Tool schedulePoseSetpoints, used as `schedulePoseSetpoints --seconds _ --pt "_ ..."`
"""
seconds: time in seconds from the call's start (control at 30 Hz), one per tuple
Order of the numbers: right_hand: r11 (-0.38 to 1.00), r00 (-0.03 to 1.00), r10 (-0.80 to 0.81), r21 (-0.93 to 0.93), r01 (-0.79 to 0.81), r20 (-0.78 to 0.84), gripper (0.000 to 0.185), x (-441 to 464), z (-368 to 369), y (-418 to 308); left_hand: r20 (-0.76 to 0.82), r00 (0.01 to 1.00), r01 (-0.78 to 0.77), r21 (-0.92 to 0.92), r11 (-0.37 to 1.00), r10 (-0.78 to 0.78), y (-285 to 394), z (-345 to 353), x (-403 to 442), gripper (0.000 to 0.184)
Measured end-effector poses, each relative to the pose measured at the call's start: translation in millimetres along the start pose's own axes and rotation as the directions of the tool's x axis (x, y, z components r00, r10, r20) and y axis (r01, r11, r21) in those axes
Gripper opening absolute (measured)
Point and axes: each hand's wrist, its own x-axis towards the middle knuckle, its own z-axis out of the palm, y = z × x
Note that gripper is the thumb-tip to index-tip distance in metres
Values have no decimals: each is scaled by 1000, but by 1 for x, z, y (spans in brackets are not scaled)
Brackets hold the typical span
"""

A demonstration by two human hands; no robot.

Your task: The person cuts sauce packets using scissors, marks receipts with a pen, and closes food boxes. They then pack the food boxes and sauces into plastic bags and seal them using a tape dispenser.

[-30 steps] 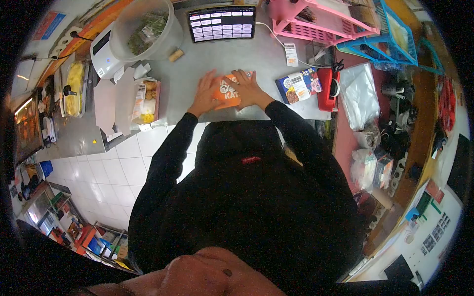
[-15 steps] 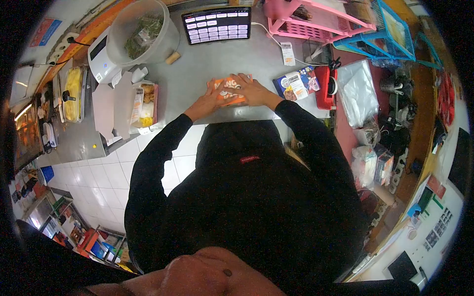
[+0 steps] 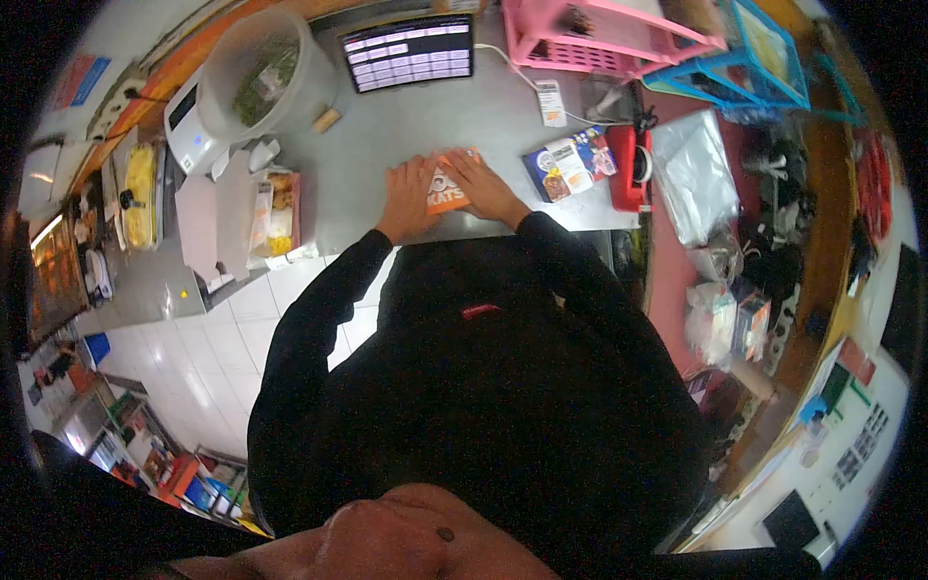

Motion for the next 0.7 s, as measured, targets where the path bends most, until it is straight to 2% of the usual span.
schedulePoseSetpoints --seconds 0.1,0.13,0.17,0.2,0.23,0.27,0.3,0.33,0.37,0.43,0.53,0.63,0.67,0.7 --pt "988 997 69 138 -65 -31 88 -3 -20 -2 -21 1000 2 -4 1000 -2 1 12 23 113" --pt "972 991 125 205 -115 -38 82 -12 -27 1 4 1000 0 32 999 -1 5 10 27 112" --pt "965 974 213 176 -197 -76 61 -23 -39 3 52 998 17 -7 1000 -16 5 8 31 113" --pt "853 882 468 287 -435 -53 46 -37 -66 6 109 993 38 -41 998 -34 5 6 33 114" --pt "673 732 681 395 -625 -2 33 -55 -93 9 112 991 77 -63 995 -70 5 9 31 113" --pt "768 677 640 327 -551 -364 25 -87 -98 40 112 987 122 -82 989 -113 4 12 30 111" --pt "842 547 494 216 -494 -676 20 -123 -105 74 110 981 172 -99 980 -161 7 14 32 110" --pt "724 364 594 280 -631 -717 21 -148 -137 78 142 968 228 -140 964 -208 13 13 35 110" --pt "528 221 785 439 -727 -578 17 -183 -155 95 178 950 286 -176 942 -255 19 9 36 111" --pt "124 -74 973 766 -630 -218 20 -224 -174 125 211 931 341 -215 915 -297 34 -3 41 111" --pt "-212 109 957 901 -379 271 28 -245 -174 147 181 946 309 -263 914 -268 65 -12 50 111" --pt "-67 54 994 926 -372 94 31 -259 -171 135 140 964 259 -319 912 -225 87 -13 59 110" --pt "-7 86 995 926 -376 43 30 -273 -167 125 139 963 263 -311 913 -230 97 -18 61 109" --pt "-14 88 994 894 -448 60 28 -285 -166 109 134 962 268 -306 914 -237 105 -23 63 109"
